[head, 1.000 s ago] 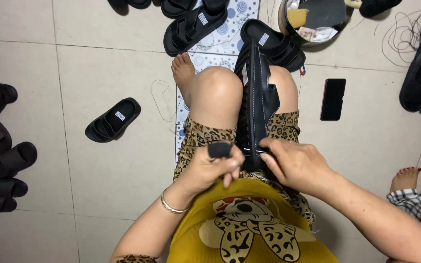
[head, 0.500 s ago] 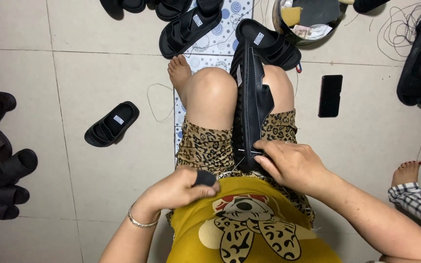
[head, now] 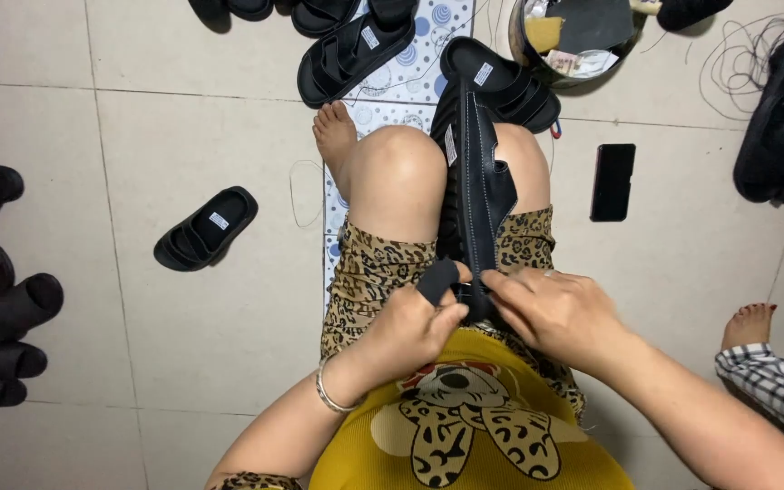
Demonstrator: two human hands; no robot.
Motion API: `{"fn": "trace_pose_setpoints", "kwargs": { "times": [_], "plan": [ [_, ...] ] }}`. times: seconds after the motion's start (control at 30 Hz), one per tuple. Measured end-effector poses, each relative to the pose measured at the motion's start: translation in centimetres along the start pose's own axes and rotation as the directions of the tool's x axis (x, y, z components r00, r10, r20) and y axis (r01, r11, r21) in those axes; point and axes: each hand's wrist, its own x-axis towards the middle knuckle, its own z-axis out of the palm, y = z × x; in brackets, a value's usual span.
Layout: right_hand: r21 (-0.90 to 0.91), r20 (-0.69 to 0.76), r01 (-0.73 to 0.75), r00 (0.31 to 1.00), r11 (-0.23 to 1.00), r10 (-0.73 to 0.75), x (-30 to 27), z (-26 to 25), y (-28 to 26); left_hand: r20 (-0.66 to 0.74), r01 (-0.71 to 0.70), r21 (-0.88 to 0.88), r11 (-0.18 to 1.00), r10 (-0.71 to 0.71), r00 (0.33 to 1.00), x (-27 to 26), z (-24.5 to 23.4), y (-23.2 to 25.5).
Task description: Hand-sewing the upper straps of sandals using a needle and thread while sitting on the floor.
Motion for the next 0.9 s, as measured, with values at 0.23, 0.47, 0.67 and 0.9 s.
{"fn": "trace_pose_setpoints", "kwargs": {
  "times": [0.23,0.47,0.67,0.9],
  "plan": [
    [-0.071,0.459,-0.577,0.706,0.814,0.540,-2.8,-6.6,1.8,-0.328,-0.136,0.011,0.991,0.132,0.935,-1.4,-2.5,-1.6],
    [0.962,0.134,-0.210,0.920,0.175,0.370,-1.2,2.9,0.6,-0.433,-0.158,0.308,0.938,0.286,0.855,-4.1,-4.8,4.6],
    [0.995,0.100,-0.087,0.927,-0.052,0.361,0.6,3.2,0.8,0.333,-0.516,0.741,0.429,0.433,0.838,-3.0,0.3,2.6],
    [0.985,0.147,-0.115,0.952,-0.130,0.268,1.2,3.4,1.8,0.454,-0.483,0.873,0.071,0.246,0.857,1.1,3.0,1.0]
  ]
}}
